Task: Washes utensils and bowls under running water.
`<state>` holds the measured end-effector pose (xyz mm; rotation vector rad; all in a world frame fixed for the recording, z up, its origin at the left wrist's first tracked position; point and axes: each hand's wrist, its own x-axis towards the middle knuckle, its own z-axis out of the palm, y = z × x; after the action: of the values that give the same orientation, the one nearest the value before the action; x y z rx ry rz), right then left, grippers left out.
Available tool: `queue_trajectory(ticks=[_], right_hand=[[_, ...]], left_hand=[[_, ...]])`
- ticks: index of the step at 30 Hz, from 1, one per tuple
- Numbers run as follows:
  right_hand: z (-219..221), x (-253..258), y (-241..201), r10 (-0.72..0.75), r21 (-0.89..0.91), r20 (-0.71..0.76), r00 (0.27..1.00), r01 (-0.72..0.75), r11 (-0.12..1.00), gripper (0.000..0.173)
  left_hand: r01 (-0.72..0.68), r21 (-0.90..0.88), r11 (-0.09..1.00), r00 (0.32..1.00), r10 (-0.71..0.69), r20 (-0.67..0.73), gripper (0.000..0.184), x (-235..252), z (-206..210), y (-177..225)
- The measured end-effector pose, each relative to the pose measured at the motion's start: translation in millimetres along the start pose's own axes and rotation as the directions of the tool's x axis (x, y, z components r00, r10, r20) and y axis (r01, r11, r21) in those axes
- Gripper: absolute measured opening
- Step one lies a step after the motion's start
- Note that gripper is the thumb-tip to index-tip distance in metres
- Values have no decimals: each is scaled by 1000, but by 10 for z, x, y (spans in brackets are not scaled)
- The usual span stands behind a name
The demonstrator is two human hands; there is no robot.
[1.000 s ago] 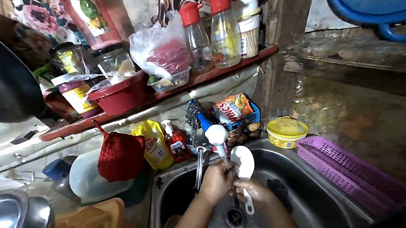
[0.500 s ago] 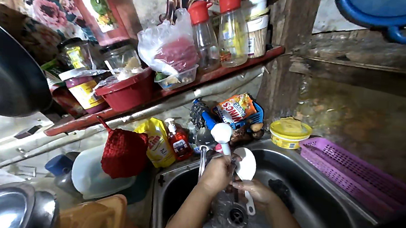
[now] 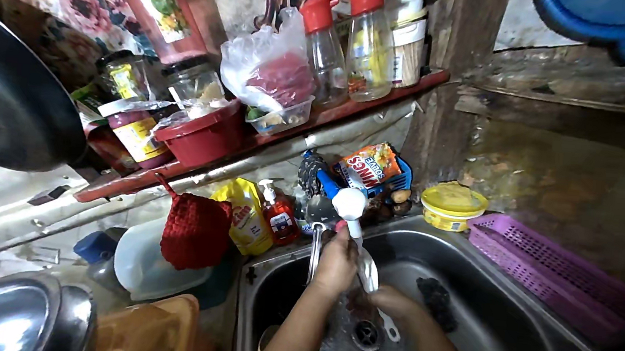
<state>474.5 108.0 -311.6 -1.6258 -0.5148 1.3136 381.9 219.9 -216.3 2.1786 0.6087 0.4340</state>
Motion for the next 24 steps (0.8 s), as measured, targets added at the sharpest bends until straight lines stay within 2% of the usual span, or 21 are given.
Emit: queue_trajectory(ticks=[2, 4, 9, 12, 14, 16, 18, 20, 22, 24], right_hand=[[-8, 36, 37, -38, -7, 27, 999, 38, 999, 21], [-32, 100, 94, -65, -43, 31, 997, 66, 997, 20], [32, 19, 16, -33, -135, -61, 998, 24, 991, 13], [55, 36, 1, -65, -148, -51, 997, 57, 987, 22], [53, 117, 20, -47, -100, -76, 996, 40, 994, 28], [57, 169, -1, 12, -22, -112, 994, -14, 1000, 29], [65, 160, -10, 33, 120, -121, 992, -19, 993, 32], [66, 158, 24, -17, 259, -80, 997, 37, 965, 37], [58, 209, 67, -52, 283, -57, 997, 66, 957, 42], [59, 204, 65, -38, 244, -95, 995, 60, 968, 39]], left_hand=[[29, -5, 1000, 997, -28, 74, 30, -27, 79, 26], [33, -7, 999, 996, -33, 85, 26, -37, 145, 75], [95, -107, 990, 994, -99, -41, 30, -10, 238, 85], [172, -54, 984, 978, -177, -107, 38, -2, 264, 71], [259, 21, 966, 957, -253, -144, 39, 10, 279, 35], [339, 25, 940, 931, -332, -154, 38, 31, 290, -33], [413, -72, 908, 896, -419, -150, 40, 58, 330, -149], [468, -209, 858, 858, -498, -124, 41, 57, 371, -254], [500, -297, 814, 839, -541, -68, 43, 26, 390, -303], [506, -324, 799, 833, -550, -58, 44, 5, 415, -347]])
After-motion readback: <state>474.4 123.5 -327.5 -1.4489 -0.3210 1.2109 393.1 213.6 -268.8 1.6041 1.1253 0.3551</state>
